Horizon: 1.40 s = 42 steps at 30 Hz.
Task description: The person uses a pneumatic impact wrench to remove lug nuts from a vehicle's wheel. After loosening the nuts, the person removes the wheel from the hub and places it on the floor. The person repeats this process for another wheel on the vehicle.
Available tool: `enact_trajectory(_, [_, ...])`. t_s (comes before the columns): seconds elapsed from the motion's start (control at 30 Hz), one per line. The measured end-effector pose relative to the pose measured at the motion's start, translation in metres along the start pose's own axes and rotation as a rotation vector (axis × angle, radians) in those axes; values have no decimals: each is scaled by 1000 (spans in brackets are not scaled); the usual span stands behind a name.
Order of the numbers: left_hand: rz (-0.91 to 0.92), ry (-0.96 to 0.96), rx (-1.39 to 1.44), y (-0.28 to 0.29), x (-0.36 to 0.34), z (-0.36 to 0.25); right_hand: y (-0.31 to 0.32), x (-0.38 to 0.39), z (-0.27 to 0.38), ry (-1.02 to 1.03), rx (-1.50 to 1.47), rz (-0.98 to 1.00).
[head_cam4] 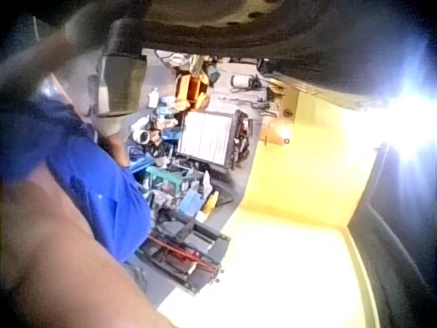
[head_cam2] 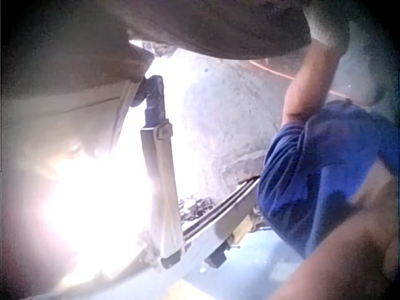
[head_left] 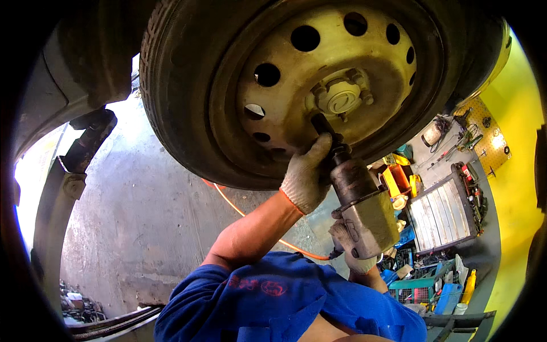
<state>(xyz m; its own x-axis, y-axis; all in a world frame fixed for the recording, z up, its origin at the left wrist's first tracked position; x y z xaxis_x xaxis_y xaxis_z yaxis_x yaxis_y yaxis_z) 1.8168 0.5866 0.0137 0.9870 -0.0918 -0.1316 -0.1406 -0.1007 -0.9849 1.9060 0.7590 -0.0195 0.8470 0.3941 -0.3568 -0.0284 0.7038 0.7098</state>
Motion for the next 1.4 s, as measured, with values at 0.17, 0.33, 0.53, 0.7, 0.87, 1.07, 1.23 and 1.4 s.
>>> enact_trajectory(0.17, [-61,9,-127,-2,-3,-7,-22,-3,9,-125,-129,35])
enact_trajectory(0.33, [-164,-142,-267,0,-2,-10,-30,-10,9,-37,-229,-38])
enact_trajectory(0.53, [-142,-290,-290,-5,-2,-10,-43,-7,-5,44,-104,-188])
enact_trajectory(0.7, [-176,-220,-294,-8,4,-10,-38,-7,10,28,-171,-245])
enact_trajectory(0.87, [-182,-196,-267,-7,6,-8,-23,-16,18,120,110,-191])
enact_trajectory(1.07, [-151,-213,-269,-4,4,-7,-18,-15,57,120,63,-244])
enact_trajectory(1.23, [-173,-188,-257,-11,8,-8,-26,-11,15,-20,173,-82])
enact_trajectory(1.4, [-194,-290,-291,-21,14,-6,-36,-7,12,18,-225,-196])
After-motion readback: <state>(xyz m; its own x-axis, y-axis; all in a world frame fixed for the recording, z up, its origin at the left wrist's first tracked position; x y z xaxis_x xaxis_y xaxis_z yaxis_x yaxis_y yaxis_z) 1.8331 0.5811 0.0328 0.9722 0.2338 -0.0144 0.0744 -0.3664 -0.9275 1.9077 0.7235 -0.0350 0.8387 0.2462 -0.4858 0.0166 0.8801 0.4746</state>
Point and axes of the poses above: each hand's wrist, its own x-axis away from the middle knuckle, its own y-axis out of the back of the hand, z = x × y, the point moved 3 cm from there along -x, towards the middle knuckle, and after that the axes turned 7 degrees about x, right-handed, at the moved point
